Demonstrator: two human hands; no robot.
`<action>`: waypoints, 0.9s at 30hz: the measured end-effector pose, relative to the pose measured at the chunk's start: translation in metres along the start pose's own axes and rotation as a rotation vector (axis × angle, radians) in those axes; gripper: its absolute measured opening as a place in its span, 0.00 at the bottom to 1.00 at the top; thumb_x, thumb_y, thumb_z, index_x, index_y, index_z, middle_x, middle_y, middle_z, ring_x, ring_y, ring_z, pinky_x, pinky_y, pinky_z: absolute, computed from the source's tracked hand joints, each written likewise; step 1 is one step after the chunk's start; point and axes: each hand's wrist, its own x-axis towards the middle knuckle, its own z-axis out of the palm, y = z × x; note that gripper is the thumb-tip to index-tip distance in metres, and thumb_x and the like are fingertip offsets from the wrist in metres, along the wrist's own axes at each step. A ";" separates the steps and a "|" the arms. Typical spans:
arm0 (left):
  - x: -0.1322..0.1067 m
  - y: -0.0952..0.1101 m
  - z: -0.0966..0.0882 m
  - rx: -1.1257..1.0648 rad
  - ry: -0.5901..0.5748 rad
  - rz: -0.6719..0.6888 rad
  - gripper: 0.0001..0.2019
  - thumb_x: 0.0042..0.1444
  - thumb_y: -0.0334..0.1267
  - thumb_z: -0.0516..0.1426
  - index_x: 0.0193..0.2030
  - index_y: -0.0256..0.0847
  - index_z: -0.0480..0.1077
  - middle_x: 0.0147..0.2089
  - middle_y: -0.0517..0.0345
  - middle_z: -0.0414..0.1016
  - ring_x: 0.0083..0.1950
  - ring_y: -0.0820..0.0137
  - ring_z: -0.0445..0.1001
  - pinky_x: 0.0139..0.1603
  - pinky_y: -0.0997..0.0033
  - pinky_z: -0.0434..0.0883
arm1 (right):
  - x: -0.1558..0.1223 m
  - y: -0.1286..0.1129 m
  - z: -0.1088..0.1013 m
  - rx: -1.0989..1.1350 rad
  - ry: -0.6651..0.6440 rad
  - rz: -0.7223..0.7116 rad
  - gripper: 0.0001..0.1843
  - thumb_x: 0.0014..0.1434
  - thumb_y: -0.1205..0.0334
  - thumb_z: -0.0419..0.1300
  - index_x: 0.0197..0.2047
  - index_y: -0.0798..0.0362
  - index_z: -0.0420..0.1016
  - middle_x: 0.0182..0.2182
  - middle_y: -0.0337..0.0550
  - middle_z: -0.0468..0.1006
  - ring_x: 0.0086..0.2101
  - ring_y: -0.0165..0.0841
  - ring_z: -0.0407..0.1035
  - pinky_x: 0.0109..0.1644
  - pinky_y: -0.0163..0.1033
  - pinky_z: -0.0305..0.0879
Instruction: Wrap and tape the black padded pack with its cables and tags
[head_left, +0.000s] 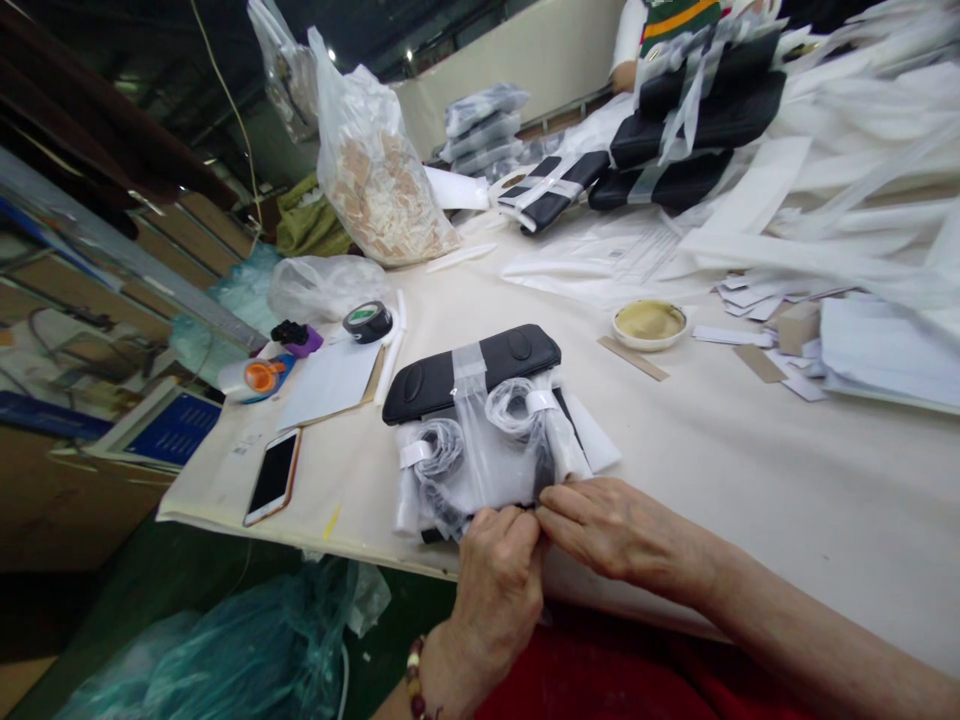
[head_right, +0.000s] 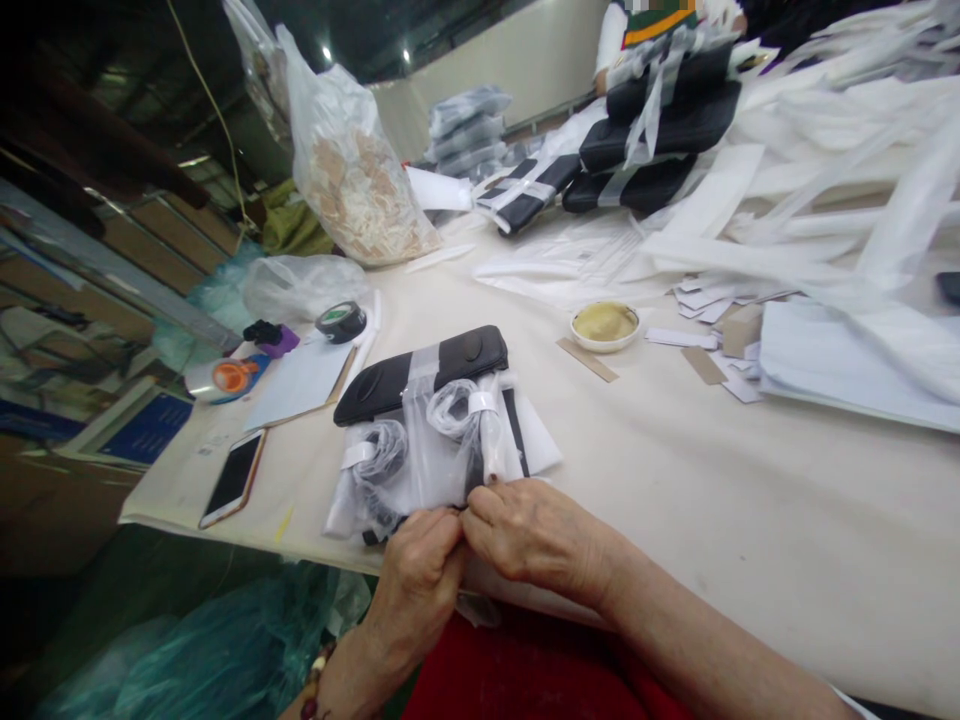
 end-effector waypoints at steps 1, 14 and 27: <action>0.000 -0.001 0.000 -0.004 -0.005 -0.005 0.12 0.54 0.23 0.47 0.23 0.40 0.59 0.23 0.59 0.66 0.26 0.70 0.64 0.27 0.72 0.58 | 0.000 0.000 0.000 -0.001 -0.007 -0.003 0.18 0.62 0.75 0.41 0.27 0.55 0.66 0.22 0.40 0.67 0.20 0.30 0.60 0.23 0.35 0.57; -0.001 -0.004 0.001 0.024 0.085 0.052 0.12 0.55 0.24 0.47 0.23 0.40 0.60 0.22 0.60 0.65 0.25 0.70 0.63 0.27 0.71 0.57 | 0.006 0.001 -0.014 0.031 -0.157 -0.030 0.14 0.61 0.74 0.46 0.29 0.57 0.68 0.24 0.40 0.68 0.22 0.29 0.62 0.24 0.35 0.58; -0.007 -0.009 0.002 -0.023 0.132 0.120 0.12 0.61 0.30 0.46 0.29 0.40 0.66 0.23 0.61 0.67 0.26 0.71 0.66 0.28 0.71 0.61 | -0.138 0.023 -0.111 -0.527 0.514 1.023 0.18 0.57 0.46 0.55 0.35 0.52 0.75 0.33 0.45 0.77 0.33 0.36 0.71 0.36 0.39 0.64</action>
